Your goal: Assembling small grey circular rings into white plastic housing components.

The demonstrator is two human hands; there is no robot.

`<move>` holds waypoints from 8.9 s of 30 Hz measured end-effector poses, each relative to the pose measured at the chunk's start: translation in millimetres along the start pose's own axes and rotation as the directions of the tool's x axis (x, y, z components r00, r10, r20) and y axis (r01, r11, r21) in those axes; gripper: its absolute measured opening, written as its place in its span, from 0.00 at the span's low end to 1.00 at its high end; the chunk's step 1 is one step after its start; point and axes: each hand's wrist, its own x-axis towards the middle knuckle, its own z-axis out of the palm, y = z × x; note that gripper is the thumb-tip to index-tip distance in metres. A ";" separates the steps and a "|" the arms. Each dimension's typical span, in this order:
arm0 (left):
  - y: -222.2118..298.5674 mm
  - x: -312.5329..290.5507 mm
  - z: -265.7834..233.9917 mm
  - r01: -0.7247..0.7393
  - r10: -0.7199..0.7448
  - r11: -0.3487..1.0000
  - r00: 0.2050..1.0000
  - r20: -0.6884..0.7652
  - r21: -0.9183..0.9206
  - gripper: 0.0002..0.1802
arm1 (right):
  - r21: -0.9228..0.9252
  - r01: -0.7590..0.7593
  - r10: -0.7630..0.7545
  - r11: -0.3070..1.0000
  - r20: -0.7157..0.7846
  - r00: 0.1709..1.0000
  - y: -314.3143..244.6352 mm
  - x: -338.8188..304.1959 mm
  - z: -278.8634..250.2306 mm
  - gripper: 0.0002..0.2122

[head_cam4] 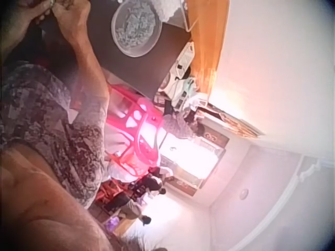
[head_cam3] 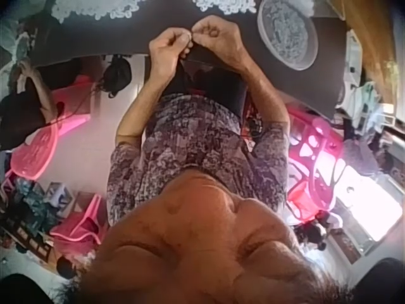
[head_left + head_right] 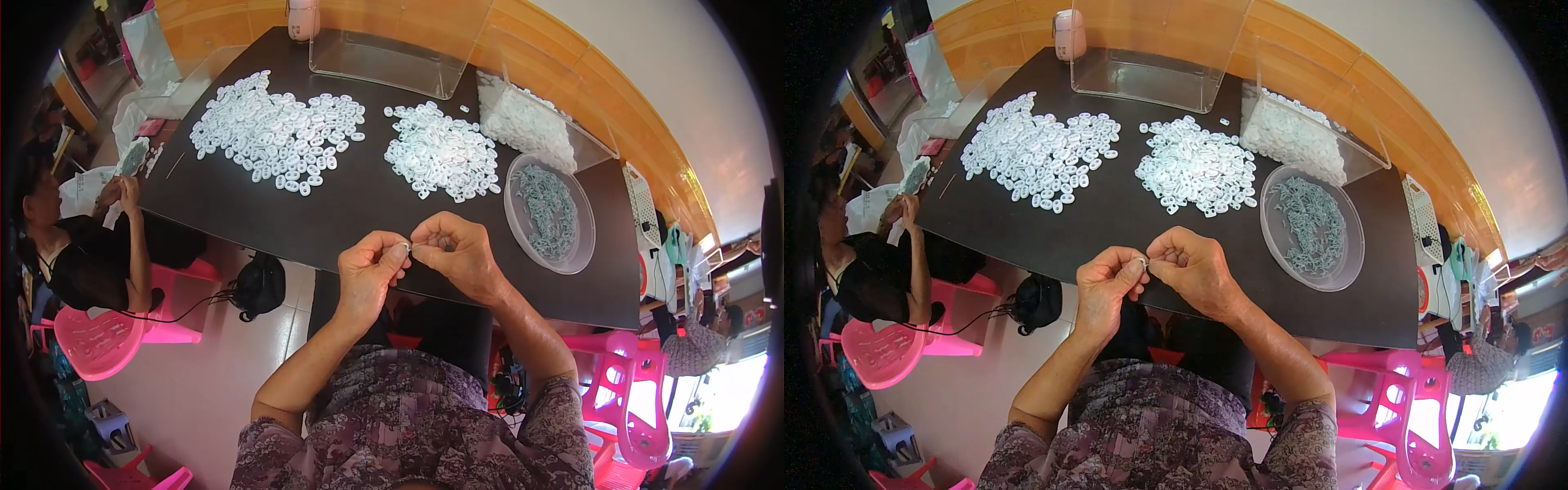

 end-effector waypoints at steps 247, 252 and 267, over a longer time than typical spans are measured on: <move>-2.0 -11.3 -10.1 -0.197 0.186 0.960 0.980 -0.074 -0.197 0.13 | -0.235 0.402 -0.431 0.885 -0.089 0.898 4.7 -1.6 33.4 0.16; 4.0 -13.6 -9.2 -0.188 0.172 0.967 0.979 -0.105 -0.172 0.11 | -0.216 0.321 -0.363 0.922 -0.193 0.912 -5.0 -6.1 39.7 0.14; -6.5 -17.8 -8.1 -0.408 0.403 0.913 0.908 -0.114 -0.028 0.12 | -0.238 0.470 -0.519 0.850 -0.230 0.823 -6.0 -7.4 50.4 0.14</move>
